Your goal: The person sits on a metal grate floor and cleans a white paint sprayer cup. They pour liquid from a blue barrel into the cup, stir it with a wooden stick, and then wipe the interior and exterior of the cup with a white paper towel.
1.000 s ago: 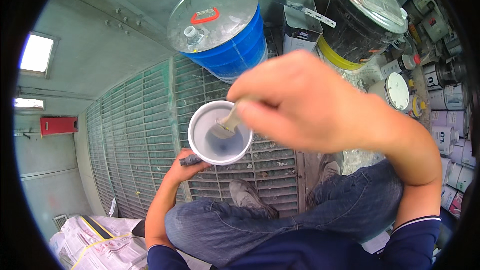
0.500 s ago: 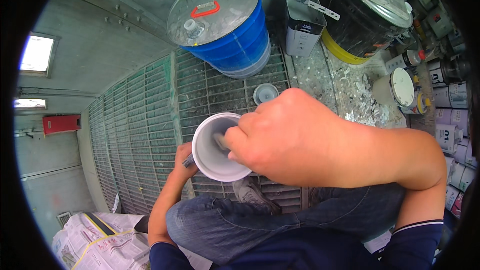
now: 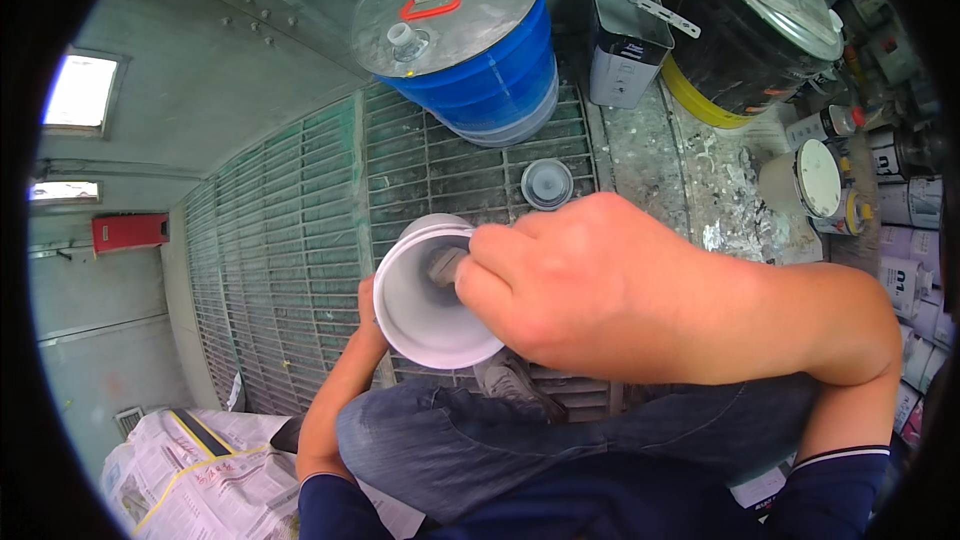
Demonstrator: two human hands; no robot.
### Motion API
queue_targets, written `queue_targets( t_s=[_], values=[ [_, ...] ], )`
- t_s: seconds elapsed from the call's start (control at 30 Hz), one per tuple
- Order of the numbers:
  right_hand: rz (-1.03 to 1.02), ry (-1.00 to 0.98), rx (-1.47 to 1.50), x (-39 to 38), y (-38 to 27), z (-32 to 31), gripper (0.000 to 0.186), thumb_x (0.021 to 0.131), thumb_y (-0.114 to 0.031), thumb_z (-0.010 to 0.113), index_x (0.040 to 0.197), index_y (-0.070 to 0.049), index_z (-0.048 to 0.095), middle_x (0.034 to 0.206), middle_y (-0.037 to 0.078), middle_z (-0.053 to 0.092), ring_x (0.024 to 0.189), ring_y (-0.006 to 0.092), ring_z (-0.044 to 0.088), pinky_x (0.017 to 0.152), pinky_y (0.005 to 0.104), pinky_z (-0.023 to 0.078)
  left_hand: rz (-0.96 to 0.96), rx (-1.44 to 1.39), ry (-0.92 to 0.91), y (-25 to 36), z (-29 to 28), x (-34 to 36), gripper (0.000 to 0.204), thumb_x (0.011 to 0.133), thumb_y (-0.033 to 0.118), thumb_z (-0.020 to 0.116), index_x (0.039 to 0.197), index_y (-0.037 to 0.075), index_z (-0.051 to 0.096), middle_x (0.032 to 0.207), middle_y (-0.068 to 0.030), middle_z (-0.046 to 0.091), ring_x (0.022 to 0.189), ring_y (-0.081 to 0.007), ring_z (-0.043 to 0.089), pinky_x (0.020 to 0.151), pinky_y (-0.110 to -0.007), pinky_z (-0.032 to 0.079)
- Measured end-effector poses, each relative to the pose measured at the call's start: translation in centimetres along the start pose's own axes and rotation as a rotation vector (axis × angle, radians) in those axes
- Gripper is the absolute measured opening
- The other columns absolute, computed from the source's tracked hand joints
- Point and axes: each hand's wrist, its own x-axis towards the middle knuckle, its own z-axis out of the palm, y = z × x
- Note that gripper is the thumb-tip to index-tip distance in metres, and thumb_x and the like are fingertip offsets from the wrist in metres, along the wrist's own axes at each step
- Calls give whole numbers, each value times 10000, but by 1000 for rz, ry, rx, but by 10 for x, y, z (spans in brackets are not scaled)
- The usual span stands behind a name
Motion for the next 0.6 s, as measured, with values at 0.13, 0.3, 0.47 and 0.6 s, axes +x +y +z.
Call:
queue_targets(
  t_s=[0.13,0.3,0.47,0.6],
  values=[
    [-39,-2,207,5,-7,0,212,736,-106,681,879,-12,555,750,75,535,616,211,635,483,332,505,-434,-336,74,-18,6,-11,318,884,246,704,1064,-17,709,1022,-216,729,959,-413,696,823,-467,539],
    [-38,178,144,13,-10,5,276,747,-117,674,987,8,617,738,42,521,613,178,626,472,310,489,8,41,29,-10,-4,3,355,862,238,714,1102,-18,661,1021,-211,678,944,-389,649,808,-446,509],
    [49,208,-12,5,-7,17,305,750,-130,690,1032,-20,652,735,28,535,593,171,623,467,303,484,176,179,242,2,-8,13,193,734,105,749,873,21,646,749,-142,617,657,-352,603,583,-412,469],
    [156,148,153,4,-14,25,289,774,-107,718,1045,-25,659,736,43,554,573,211,620,477,323,493,97,90,296,-5,-2,11,182,851,177,664,811,22,577,721,-145,550,640,-363,545,564,-424,431]
  ],
)
